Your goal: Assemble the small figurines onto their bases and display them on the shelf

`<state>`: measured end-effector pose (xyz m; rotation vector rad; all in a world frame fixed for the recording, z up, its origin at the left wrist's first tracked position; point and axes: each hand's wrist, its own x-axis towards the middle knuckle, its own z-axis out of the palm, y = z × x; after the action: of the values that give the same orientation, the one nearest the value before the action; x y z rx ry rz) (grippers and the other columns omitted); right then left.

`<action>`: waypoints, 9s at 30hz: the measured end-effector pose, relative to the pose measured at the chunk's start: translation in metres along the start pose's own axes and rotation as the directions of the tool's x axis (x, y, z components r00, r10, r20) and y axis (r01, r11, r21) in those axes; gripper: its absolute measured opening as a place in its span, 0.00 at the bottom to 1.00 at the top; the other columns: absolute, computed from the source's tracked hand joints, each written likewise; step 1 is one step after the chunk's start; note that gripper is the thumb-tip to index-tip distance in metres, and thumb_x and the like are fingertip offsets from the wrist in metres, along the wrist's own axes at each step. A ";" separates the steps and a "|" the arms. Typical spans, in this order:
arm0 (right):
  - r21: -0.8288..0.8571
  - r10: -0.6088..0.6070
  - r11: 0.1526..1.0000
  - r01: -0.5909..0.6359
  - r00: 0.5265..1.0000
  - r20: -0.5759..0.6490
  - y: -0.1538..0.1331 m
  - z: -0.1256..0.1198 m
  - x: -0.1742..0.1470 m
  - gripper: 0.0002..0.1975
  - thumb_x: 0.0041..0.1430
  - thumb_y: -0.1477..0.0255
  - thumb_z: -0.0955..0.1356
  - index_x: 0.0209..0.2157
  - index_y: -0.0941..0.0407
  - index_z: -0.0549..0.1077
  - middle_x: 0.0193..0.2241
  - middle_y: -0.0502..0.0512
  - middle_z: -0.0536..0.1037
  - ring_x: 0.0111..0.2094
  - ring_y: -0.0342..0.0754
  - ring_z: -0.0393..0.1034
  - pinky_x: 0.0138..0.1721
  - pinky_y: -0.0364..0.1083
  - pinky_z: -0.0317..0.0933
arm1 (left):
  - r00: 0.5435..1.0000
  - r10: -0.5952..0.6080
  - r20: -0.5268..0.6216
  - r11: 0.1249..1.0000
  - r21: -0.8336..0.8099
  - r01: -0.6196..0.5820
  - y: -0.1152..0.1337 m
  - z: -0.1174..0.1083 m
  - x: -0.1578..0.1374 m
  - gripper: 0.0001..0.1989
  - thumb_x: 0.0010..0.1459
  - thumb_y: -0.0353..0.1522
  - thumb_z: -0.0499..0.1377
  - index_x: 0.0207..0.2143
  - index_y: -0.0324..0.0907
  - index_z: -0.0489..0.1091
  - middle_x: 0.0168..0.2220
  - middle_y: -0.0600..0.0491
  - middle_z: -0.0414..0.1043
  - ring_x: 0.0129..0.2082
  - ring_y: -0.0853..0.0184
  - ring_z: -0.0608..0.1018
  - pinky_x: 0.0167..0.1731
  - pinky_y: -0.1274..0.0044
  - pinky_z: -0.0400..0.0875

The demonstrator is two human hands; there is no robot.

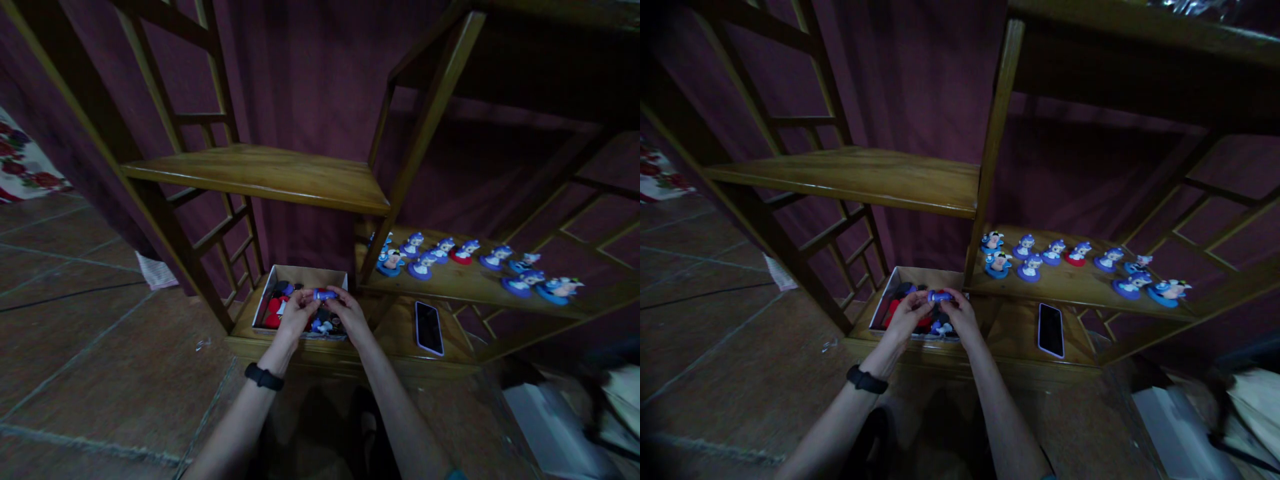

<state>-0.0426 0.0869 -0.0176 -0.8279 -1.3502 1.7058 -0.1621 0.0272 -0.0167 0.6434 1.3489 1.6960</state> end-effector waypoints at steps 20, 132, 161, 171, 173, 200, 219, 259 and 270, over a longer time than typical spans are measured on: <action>-0.149 0.049 0.987 -0.067 0.991 -0.124 0.003 -0.002 0.004 0.19 0.45 0.56 0.69 0.35 0.54 0.73 0.21 0.46 0.71 0.22 0.41 0.63 0.26 0.41 0.59 | 0.942 -0.317 0.111 0.942 -0.078 0.326 0.004 -0.001 -0.005 0.19 0.47 0.42 0.63 0.33 0.35 0.69 0.26 0.45 0.75 0.25 0.67 0.78 0.26 0.79 0.72; -0.067 -0.018 0.998 0.005 0.983 -0.185 -0.073 -0.019 -0.113 0.18 0.44 0.62 0.71 0.38 0.55 0.73 0.33 0.54 0.76 0.34 0.45 0.70 0.39 0.46 0.61 | 0.853 -0.056 0.519 0.940 -0.260 0.219 0.012 0.015 -0.077 0.20 0.44 0.30 0.66 0.42 0.38 0.71 0.39 0.47 0.74 0.37 0.67 0.75 0.40 0.74 0.68; -0.056 0.007 0.998 -0.017 0.987 -0.160 -0.053 0.018 -0.107 0.22 0.34 0.67 0.75 0.36 0.56 0.73 0.31 0.51 0.76 0.33 0.44 0.70 0.40 0.47 0.62 | 0.600 0.543 0.588 0.463 0.386 -0.798 0.017 -0.020 -0.090 0.23 0.50 0.18 0.50 0.49 0.43 0.62 0.50 0.46 0.63 0.52 0.61 0.65 0.52 0.65 0.61; -0.031 0.077 0.996 -0.084 0.979 -0.188 -0.051 0.011 -0.110 0.18 0.35 0.72 0.73 0.34 0.54 0.74 0.31 0.50 0.77 0.32 0.43 0.69 0.39 0.45 0.61 | 0.527 0.442 0.726 0.198 0.494 -0.846 0.014 -0.022 -0.090 0.27 0.50 0.17 0.46 0.53 0.41 0.59 0.56 0.42 0.59 0.57 0.59 0.62 0.55 0.65 0.57; -0.025 0.098 0.994 -0.104 0.976 -0.193 -0.049 0.008 -0.111 0.18 0.35 0.73 0.73 0.34 0.54 0.74 0.31 0.50 0.77 0.32 0.43 0.69 0.39 0.45 0.61 | 0.526 0.420 0.739 0.182 0.499 -0.847 0.015 -0.021 -0.092 0.26 0.51 0.18 0.45 0.53 0.41 0.59 0.56 0.43 0.58 0.57 0.59 0.61 0.55 0.65 0.56; -0.027 0.125 0.991 -0.132 0.976 -0.179 -0.055 -0.030 -0.135 0.20 0.39 0.70 0.74 0.38 0.56 0.74 0.29 0.51 0.77 0.30 0.42 0.70 0.37 0.44 0.64 | 0.756 0.235 0.611 0.898 0.161 -0.410 -0.014 0.018 -0.087 0.16 0.46 0.21 0.56 0.39 0.41 0.68 0.36 0.51 0.72 0.38 0.65 0.73 0.42 0.72 0.66; -0.227 -0.085 0.971 0.077 0.996 -0.026 -0.076 -0.045 -0.131 0.21 0.41 0.60 0.73 0.39 0.54 0.74 0.32 0.50 0.74 0.33 0.44 0.67 0.36 0.45 0.60 | 0.693 -0.246 0.678 0.913 -0.078 0.400 0.013 0.024 -0.105 0.19 0.47 0.34 0.64 0.43 0.41 0.70 0.44 0.46 0.74 0.40 0.59 0.77 0.43 0.68 0.69; -0.608 -0.377 0.762 0.225 0.916 -0.134 -0.189 -0.180 -0.046 0.23 0.39 0.71 0.72 0.42 0.56 0.71 0.28 0.48 0.72 0.30 0.42 0.64 0.37 0.44 0.60 | 0.852 -0.298 0.431 0.932 -0.059 0.356 0.003 0.015 -0.075 0.21 0.42 0.36 0.65 0.40 0.38 0.72 0.41 0.42 0.75 0.38 0.59 0.77 0.37 0.72 0.69; -0.646 -0.407 0.732 0.217 0.900 -0.158 -0.188 -0.185 -0.032 0.21 0.40 0.64 0.71 0.38 0.57 0.71 0.23 0.46 0.69 0.25 0.41 0.62 0.31 0.43 0.58 | 0.853 -0.293 0.431 0.938 -0.045 0.345 0.007 0.016 -0.078 0.20 0.42 0.35 0.64 0.40 0.38 0.72 0.40 0.43 0.75 0.38 0.59 0.78 0.36 0.72 0.70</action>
<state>0.1669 0.1656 0.1256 -1.0793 -1.7447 0.8181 -0.1120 -0.0315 0.0027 0.6292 0.9740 1.2675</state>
